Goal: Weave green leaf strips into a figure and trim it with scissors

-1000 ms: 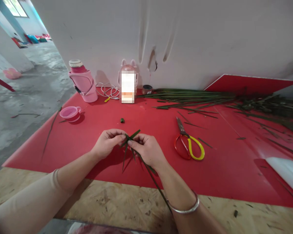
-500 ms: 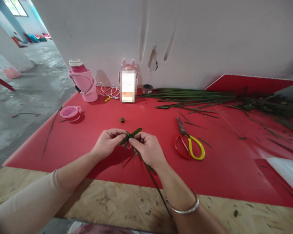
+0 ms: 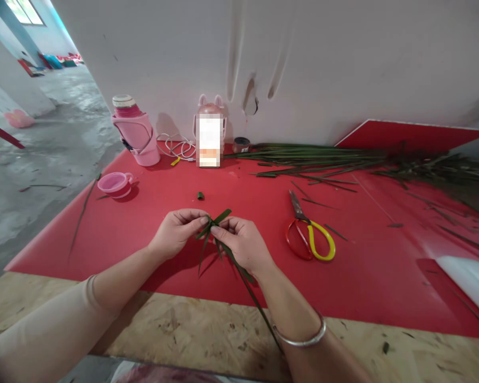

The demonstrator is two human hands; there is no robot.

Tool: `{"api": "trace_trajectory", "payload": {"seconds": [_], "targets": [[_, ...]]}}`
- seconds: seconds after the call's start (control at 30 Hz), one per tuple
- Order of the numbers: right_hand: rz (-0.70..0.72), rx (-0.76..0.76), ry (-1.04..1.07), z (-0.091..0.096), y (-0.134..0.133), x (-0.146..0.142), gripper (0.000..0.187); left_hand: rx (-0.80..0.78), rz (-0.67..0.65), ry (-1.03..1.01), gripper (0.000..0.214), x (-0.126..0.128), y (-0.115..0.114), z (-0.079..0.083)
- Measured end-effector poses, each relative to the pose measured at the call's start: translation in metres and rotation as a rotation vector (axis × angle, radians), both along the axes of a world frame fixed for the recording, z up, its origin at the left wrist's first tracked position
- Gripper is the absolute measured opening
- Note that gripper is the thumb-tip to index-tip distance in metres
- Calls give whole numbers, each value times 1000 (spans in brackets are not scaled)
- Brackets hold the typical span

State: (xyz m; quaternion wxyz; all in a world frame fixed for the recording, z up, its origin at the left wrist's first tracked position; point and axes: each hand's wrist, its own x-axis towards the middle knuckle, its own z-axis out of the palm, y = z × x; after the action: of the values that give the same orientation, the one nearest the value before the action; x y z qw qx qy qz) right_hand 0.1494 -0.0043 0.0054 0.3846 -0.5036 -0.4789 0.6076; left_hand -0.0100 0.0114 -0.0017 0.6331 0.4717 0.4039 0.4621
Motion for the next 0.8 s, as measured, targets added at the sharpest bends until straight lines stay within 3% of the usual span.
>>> {"api": "trace_trajectory", "payload": {"seconds": [0.13, 0.33, 0.47, 0.57, 0.7, 0.8], "targets": [[-4, 46, -48, 2, -1, -2, 25, 23, -38, 18, 23, -1, 0, 3], [-103, 381, -325, 3, -4, -5, 16, 71, -44, 99, 19, -3, 1, 2], [-128, 451, -400, 0, -5, -4, 17, 70, -50, 135, 19, -5, 3, 0], [-114, 368, -324, -1, -4, -5, 19, 33, -46, 125, 19, -5, 4, -1], [-23, 98, -123, -2, -3, -7, 25, 5, -18, 85, 19, -3, 3, -2], [-35, 57, -78, -2, -2, -8, 27, -10, 6, 44, 20, -1, 2, -2]]}}
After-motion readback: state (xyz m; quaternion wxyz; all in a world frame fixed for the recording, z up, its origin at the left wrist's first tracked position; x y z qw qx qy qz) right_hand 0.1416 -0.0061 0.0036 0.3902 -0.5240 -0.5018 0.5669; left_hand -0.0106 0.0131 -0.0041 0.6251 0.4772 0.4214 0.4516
